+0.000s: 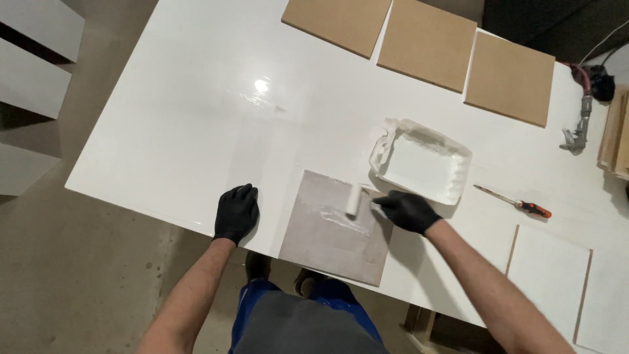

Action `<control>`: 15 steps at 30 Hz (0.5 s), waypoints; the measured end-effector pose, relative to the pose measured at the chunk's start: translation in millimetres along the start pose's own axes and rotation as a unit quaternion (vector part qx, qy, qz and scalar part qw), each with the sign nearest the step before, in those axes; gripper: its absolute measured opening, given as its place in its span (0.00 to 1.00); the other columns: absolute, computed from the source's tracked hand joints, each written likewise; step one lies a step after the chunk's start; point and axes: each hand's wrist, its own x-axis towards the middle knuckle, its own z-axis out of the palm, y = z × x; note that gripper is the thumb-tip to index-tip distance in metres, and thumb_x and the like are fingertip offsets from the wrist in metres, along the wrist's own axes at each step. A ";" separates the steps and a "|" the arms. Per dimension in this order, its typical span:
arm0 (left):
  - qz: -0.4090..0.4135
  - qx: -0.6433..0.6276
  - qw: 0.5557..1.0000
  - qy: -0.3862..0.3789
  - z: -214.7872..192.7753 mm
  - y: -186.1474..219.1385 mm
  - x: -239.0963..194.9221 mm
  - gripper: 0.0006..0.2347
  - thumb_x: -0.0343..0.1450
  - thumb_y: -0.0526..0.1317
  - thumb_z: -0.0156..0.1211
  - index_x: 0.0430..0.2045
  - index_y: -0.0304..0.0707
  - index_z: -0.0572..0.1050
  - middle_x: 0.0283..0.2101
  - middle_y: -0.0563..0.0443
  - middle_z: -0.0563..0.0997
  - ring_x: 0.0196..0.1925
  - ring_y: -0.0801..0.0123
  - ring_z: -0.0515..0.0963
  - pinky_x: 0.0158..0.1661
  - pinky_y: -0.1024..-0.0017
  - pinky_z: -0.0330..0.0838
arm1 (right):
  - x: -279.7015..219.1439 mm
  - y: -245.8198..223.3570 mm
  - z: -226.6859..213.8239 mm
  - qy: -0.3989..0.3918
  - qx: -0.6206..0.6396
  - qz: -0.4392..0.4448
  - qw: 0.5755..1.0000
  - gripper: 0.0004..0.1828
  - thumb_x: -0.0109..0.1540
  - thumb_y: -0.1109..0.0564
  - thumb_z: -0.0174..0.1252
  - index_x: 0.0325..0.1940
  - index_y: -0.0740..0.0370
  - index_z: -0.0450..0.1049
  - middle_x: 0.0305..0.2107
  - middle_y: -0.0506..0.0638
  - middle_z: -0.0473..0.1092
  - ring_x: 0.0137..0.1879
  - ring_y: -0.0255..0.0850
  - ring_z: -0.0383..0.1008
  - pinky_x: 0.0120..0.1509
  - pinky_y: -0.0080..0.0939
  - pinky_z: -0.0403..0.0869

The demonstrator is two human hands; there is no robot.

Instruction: Applying white paint to a square wooden board using a small hand roller on a workbench.

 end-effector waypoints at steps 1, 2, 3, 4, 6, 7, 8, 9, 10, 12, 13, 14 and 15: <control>0.006 -0.006 1.000 0.002 -3.6 0.1 1.1 0.15 0.71 0.43 0.56 0.52 0.49 0.78 0.54 0.54 0.81 0.59 0.65 0.79 0.58 0.65 0.72 | -9.8 6.1 -23.5 0.033 -0.194 -0.093 0.976 0.18 0.66 0.47 0.55 0.57 0.53 0.77 0.44 0.48 0.78 0.52 0.40 0.77 0.58 0.38 0.76; 0.005 -0.005 1.000 0.004 1.2 -1.8 1.3 0.15 0.71 0.43 0.56 0.52 0.49 0.78 0.54 0.54 0.81 0.59 0.65 0.79 0.58 0.65 0.72 | -17.6 9.1 -36.0 0.033 -0.195 -0.095 0.976 0.18 0.66 0.47 0.55 0.57 0.53 0.77 0.44 0.48 0.78 0.52 0.40 0.77 0.58 0.38 0.76; -0.002 0.006 1.000 0.004 6.1 -3.1 1.2 0.15 0.71 0.44 0.56 0.52 0.51 0.78 0.55 0.56 0.80 0.59 0.67 0.78 0.58 0.66 0.71 | -25.5 12.5 -49.0 0.077 -0.469 -0.229 0.849 0.18 0.65 0.42 0.56 0.57 0.45 0.77 0.46 0.44 0.78 0.58 0.39 0.75 0.63 0.41 0.76; -0.007 0.013 1.000 0.001 11.7 -0.3 -2.3 0.16 0.70 0.46 0.57 0.53 0.52 0.77 0.55 0.58 0.80 0.60 0.69 0.77 0.59 0.66 0.71 | -38.0 22.6 -64.8 0.112 -0.691 -0.333 0.632 0.18 0.64 0.38 0.56 0.56 0.38 0.78 0.49 0.41 0.79 0.65 0.39 0.74 0.67 0.45 0.76; 0.000 0.013 1.000 0.003 5.6 0.8 -2.5 0.16 0.70 0.45 0.56 0.52 0.51 0.78 0.55 0.57 0.80 0.60 0.69 0.78 0.58 0.67 0.71 | -46.7 8.4 -22.5 0.097 -0.674 -0.321 0.658 0.18 0.64 0.39 0.56 0.57 0.38 0.78 0.49 0.40 0.79 0.64 0.38 0.74 0.68 0.44 0.75; 0.005 0.015 1.000 0.007 2.7 0.1 0.5 0.15 0.70 0.45 0.56 0.51 0.51 0.78 0.54 0.57 0.80 0.59 0.69 0.78 0.58 0.67 0.72 | -48.9 -1.7 -1.3 0.081 -0.656 -0.312 0.682 0.18 0.64 0.39 0.56 0.57 0.38 0.78 0.49 0.39 0.79 0.64 0.37 0.74 0.68 0.43 0.75; 0.008 0.014 1.000 0.005 -0.4 -0.9 1.3 0.15 0.70 0.45 0.56 0.51 0.51 0.78 0.54 0.57 0.80 0.59 0.69 0.78 0.58 0.67 0.72 | -51.0 -14.5 19.0 0.081 -0.655 -0.311 0.684 0.18 0.64 0.39 0.56 0.57 0.38 0.78 0.49 0.39 0.79 0.64 0.37 0.74 0.68 0.43 0.75; 0.014 0.012 1.000 0.010 -3.1 -1.5 2.2 0.15 0.70 0.45 0.56 0.50 0.50 0.78 0.53 0.56 0.81 0.59 0.67 0.79 0.57 0.67 0.72 | -52.7 -27.3 38.8 0.054 -0.625 -0.294 0.721 0.18 0.64 0.40 0.55 0.57 0.38 0.78 0.49 0.38 0.79 0.63 0.36 0.74 0.69 0.42 0.74; 0.022 0.007 1.000 0.014 -5.0 -1.3 3.7 0.14 0.70 0.44 0.56 0.49 0.49 0.78 0.52 0.55 0.81 0.58 0.66 0.79 0.56 0.66 0.73 | -55.5 -38.3 57.3 0.028 -0.592 -0.275 0.758 0.19 0.65 0.40 0.55 0.58 0.39 0.77 0.50 0.36 0.79 0.63 0.35 0.74 0.69 0.41 0.73; 0.027 0.014 0.999 0.018 -5.3 0.7 1.7 0.14 0.69 0.44 0.57 0.48 0.48 0.79 0.52 0.54 0.82 0.58 0.66 0.79 0.57 0.66 0.73 | -70.9 -48.4 55.6 0.006 -0.553 -0.254 0.793 0.19 0.65 0.40 0.55 0.58 0.39 0.77 0.50 0.35 0.78 0.62 0.34 0.74 0.70 0.40 0.72; 0.026 0.022 0.999 0.024 -5.8 -0.1 2.3 0.15 0.68 0.43 0.58 0.48 0.47 0.80 0.51 0.54 0.82 0.58 0.67 0.80 0.57 0.66 0.72 | -78.4 -55.6 56.2 -0.019 -0.516 -0.236 0.823 0.19 0.65 0.41 0.55 0.59 0.39 0.77 0.50 0.34 0.78 0.61 0.33 0.75 0.71 0.39 0.71; 0.027 0.020 0.999 0.024 -4.3 0.1 2.7 0.15 0.68 0.43 0.58 0.48 0.47 0.80 0.51 0.54 0.82 0.58 0.67 0.80 0.57 0.66 0.72 | -46.6 -32.6 18.3 -0.018 -0.517 -0.234 0.823 0.19 0.65 0.41 0.55 0.59 0.39 0.77 0.50 0.34 0.78 0.61 0.33 0.75 0.71 0.39 0.71; 0.035 0.026 0.999 0.030 -3.0 -0.4 2.8 0.15 0.68 0.43 0.59 0.48 0.46 0.80 0.51 0.54 0.83 0.58 0.67 0.80 0.57 0.67 0.72 | -18.9 -8.7 -20.2 -0.003 -0.370 -0.164 0.914 0.18 0.65 0.43 0.56 0.58 0.46 0.76 0.50 0.40 0.78 0.60 0.36 0.76 0.69 0.40 0.72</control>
